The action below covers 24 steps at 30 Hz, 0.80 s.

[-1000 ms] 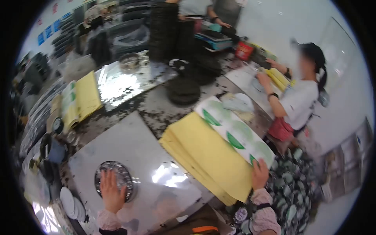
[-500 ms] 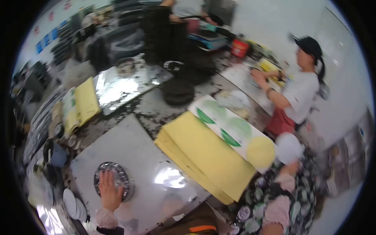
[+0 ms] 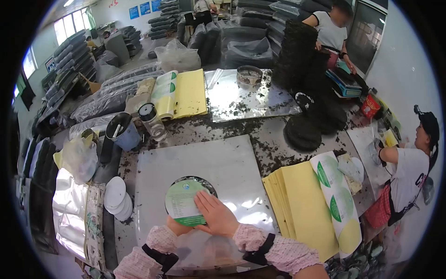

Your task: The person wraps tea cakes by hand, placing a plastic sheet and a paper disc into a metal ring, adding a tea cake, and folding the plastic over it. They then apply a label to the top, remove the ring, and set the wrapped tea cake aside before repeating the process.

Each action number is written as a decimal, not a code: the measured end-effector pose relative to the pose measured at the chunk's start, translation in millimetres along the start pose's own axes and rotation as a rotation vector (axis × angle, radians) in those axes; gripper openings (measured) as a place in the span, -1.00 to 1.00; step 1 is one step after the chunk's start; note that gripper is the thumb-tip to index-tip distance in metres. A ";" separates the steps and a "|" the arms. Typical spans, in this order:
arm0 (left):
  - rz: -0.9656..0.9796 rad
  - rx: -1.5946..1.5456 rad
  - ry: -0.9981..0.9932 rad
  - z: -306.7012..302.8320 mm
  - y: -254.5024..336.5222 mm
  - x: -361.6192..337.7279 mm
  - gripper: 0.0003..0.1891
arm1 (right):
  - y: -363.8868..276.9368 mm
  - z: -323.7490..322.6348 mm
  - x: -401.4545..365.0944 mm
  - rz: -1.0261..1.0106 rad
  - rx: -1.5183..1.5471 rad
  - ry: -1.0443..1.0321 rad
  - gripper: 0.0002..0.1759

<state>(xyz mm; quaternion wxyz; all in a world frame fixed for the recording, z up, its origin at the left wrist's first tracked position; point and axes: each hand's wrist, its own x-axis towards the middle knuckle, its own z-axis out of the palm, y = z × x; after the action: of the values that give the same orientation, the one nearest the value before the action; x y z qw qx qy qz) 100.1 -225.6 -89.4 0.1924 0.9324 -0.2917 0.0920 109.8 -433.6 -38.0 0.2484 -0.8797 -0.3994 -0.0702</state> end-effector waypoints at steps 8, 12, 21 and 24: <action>-0.181 -0.555 0.010 -15.4 0.4 3.5 -0.49 | 18.0 25.5 47.5 0.296 0.636 0.054 -0.11; -0.226 -0.621 0.159 -37.6 -6.1 22.2 -0.54 | 6.6 38.7 49.4 0.146 0.215 0.000 -0.13; -0.423 -0.948 0.247 -34.6 -20.4 29.7 -0.47 | 28.6 21.2 64.8 0.222 0.253 0.198 -0.42; -0.059 0.011 -0.126 -38.5 10.8 42.3 -0.26 | 39.3 15.8 93.6 0.547 0.314 0.108 -0.64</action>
<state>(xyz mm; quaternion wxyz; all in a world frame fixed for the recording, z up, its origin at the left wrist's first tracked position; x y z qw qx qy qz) 125.9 -239.4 -39.1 0.1713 0.9455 -0.2753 0.0289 200.4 -385.2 -36.5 0.4114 -0.9005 -0.1401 0.0153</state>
